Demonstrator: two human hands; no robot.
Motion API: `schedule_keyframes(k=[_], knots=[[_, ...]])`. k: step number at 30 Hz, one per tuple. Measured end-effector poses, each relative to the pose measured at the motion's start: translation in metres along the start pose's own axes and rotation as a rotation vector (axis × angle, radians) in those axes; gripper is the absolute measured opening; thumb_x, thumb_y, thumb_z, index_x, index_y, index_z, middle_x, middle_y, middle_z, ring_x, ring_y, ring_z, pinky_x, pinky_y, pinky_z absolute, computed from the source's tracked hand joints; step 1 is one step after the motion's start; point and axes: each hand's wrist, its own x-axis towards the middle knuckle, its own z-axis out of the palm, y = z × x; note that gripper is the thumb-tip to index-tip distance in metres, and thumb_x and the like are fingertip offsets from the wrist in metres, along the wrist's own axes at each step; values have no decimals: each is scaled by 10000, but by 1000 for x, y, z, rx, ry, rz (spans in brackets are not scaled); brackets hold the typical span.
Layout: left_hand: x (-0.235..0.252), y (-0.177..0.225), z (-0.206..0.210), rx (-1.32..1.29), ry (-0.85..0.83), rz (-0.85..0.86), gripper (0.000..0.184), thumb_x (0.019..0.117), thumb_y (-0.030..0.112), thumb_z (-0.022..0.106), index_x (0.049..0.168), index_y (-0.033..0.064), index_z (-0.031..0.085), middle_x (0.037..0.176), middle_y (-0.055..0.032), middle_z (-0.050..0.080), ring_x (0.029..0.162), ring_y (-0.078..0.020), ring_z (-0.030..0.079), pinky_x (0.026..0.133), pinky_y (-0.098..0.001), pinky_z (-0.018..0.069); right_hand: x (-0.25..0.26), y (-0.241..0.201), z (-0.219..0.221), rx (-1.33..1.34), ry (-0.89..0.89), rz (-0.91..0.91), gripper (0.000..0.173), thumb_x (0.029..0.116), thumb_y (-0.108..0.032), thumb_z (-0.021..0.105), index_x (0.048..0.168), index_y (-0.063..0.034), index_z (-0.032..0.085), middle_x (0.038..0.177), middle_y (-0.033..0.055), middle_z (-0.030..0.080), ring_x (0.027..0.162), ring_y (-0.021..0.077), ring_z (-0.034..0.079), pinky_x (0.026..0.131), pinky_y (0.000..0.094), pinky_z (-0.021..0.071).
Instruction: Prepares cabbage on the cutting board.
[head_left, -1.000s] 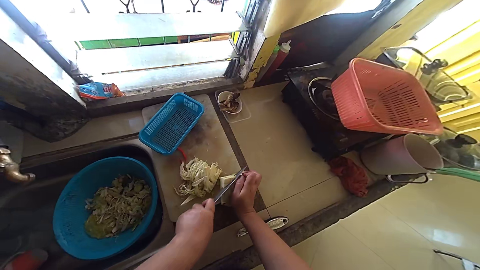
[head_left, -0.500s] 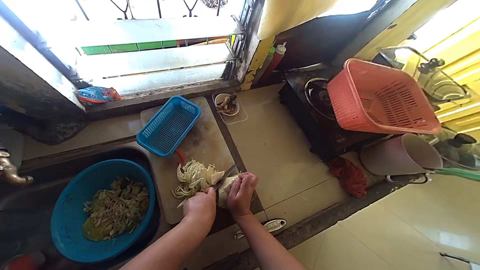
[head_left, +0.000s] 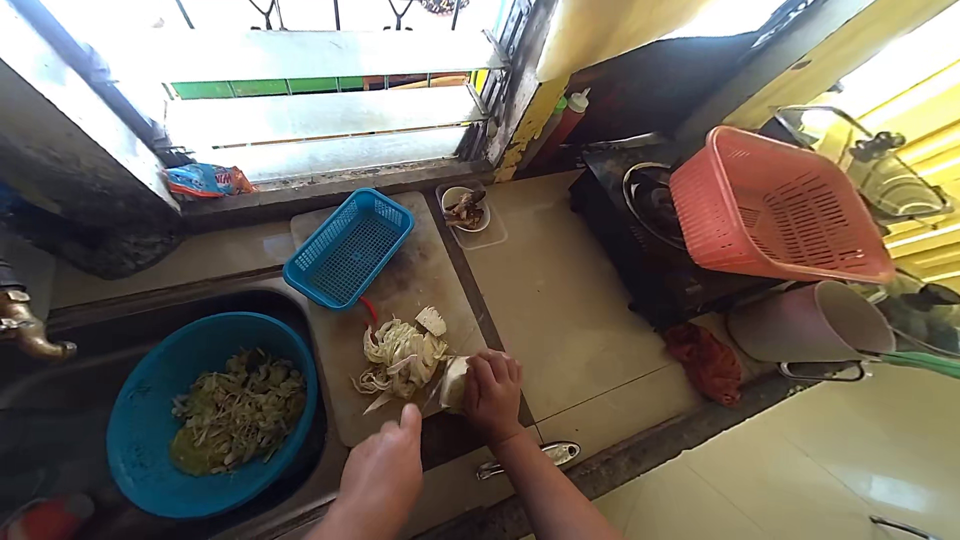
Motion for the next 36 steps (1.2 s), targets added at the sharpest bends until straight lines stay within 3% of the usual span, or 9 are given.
schedule_keyframes(k=[6,8,12,17,22,26,29,32,36], knots=[[-30,-16,52,103,190,-3,272,1041,78,455,1281,71,584,950,-170,694,763,-339,734,638,-459,590,-4,-28,9,-235,89,191,315,1031,-298,399,968,-122,652,1102,107,632,1057,304,587,937,504,421],[-30,-15,52,85,131,-17,296,1047,73,440,1317,69,560,978,-179,694,804,-350,737,669,-468,594,-4,-28,10,-227,89,195,301,1025,-293,401,957,-129,644,1096,103,625,1056,304,579,925,504,417],[-13,-2,37,-8,-108,-58,419,1068,66,393,1487,85,410,1119,-208,687,1013,-391,718,828,-515,586,-4,-27,11,-219,89,203,309,1027,-302,397,977,-134,652,1101,105,626,1057,306,577,930,506,411],[25,9,39,-47,-148,-49,453,1069,60,389,1519,90,354,1155,-199,688,1098,-380,699,894,-521,572,-5,-28,14,-221,99,207,323,1024,-312,392,1006,-147,669,1116,99,616,1076,295,563,955,497,394],[62,17,47,-77,-125,-37,492,1061,65,388,1547,106,320,1138,-208,701,1088,-390,705,883,-555,572,-6,-30,16,-221,117,225,330,1026,-312,371,1017,-153,660,1132,101,616,1094,297,553,972,498,378],[75,15,34,-100,-108,6,429,1068,83,386,1496,101,357,1159,-216,690,1117,-407,689,897,-586,559,-7,-32,16,-216,122,257,336,1042,-306,355,1040,-150,652,1140,97,616,1104,296,555,967,493,388],[87,9,10,-68,-96,53,486,1027,52,457,1499,124,368,1155,-234,688,1102,-445,680,876,-628,548,-3,-31,1,-120,-6,308,382,1065,-334,337,1091,-138,664,1186,103,628,1138,297,576,969,525,414],[85,2,-2,-58,-89,68,487,1010,48,491,1478,122,379,1133,-220,690,1092,-428,684,875,-612,550,8,-15,-22,26,-195,274,460,1070,-397,389,1101,-91,731,1140,126,672,1038,298,658,848,539,527],[55,-4,-2,-92,-80,56,367,1073,131,412,1439,116,390,1122,-191,690,1094,-387,692,889,-569,561,1,0,-16,-31,-136,113,453,1066,-379,391,1092,-71,723,1063,144,676,958,310,668,795,495,550]])
